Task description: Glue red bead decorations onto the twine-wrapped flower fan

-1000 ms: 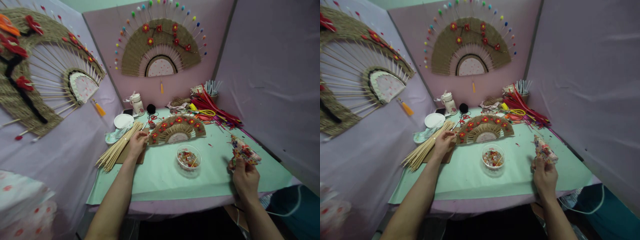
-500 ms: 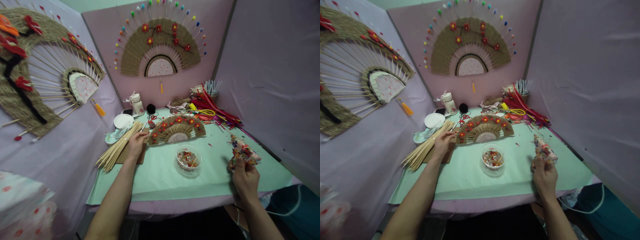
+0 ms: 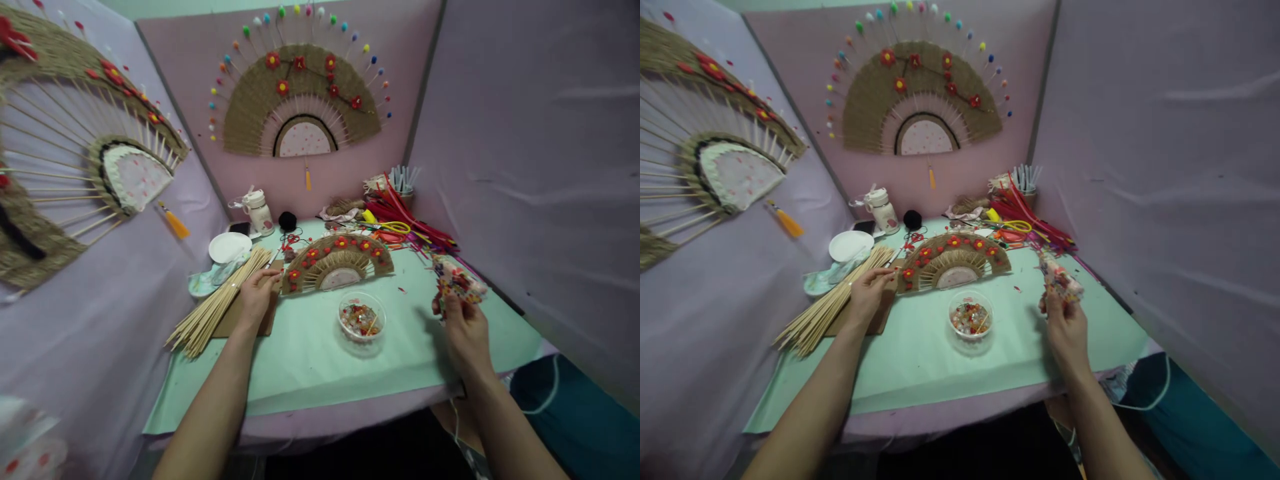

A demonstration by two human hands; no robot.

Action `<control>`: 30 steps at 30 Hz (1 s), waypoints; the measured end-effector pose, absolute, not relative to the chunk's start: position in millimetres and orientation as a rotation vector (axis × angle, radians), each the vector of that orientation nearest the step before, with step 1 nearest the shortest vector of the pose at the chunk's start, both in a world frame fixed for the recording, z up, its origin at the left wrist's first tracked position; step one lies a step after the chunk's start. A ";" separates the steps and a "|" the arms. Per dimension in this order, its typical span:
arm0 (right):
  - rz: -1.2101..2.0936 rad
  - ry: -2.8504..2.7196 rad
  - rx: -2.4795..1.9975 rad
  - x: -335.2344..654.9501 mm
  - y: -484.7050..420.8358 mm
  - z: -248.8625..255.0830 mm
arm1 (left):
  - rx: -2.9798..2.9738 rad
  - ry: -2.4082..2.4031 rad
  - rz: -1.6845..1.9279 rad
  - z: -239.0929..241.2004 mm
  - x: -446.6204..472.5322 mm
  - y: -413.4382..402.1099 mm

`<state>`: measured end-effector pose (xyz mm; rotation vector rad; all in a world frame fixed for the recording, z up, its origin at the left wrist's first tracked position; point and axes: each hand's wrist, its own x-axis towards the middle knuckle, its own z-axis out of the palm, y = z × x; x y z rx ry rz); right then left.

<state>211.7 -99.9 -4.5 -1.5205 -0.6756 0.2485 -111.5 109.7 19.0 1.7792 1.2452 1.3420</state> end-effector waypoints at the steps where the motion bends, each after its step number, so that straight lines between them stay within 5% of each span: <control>1: 0.296 -0.663 -1.502 213.9 -92.9 0.3 | 1.778 1.251 1.338 18.5 -111.5 110.5; 13: 0.362 -0.662 -1.412 246.6 3.3 1.5 | 1.694 1.115 1.451 16.9 -107.5 114.9; 30: 0.460 -0.719 -1.415 249.2 28.1 -15.8 | 1.723 1.139 1.485 12.3 -108.0 116.4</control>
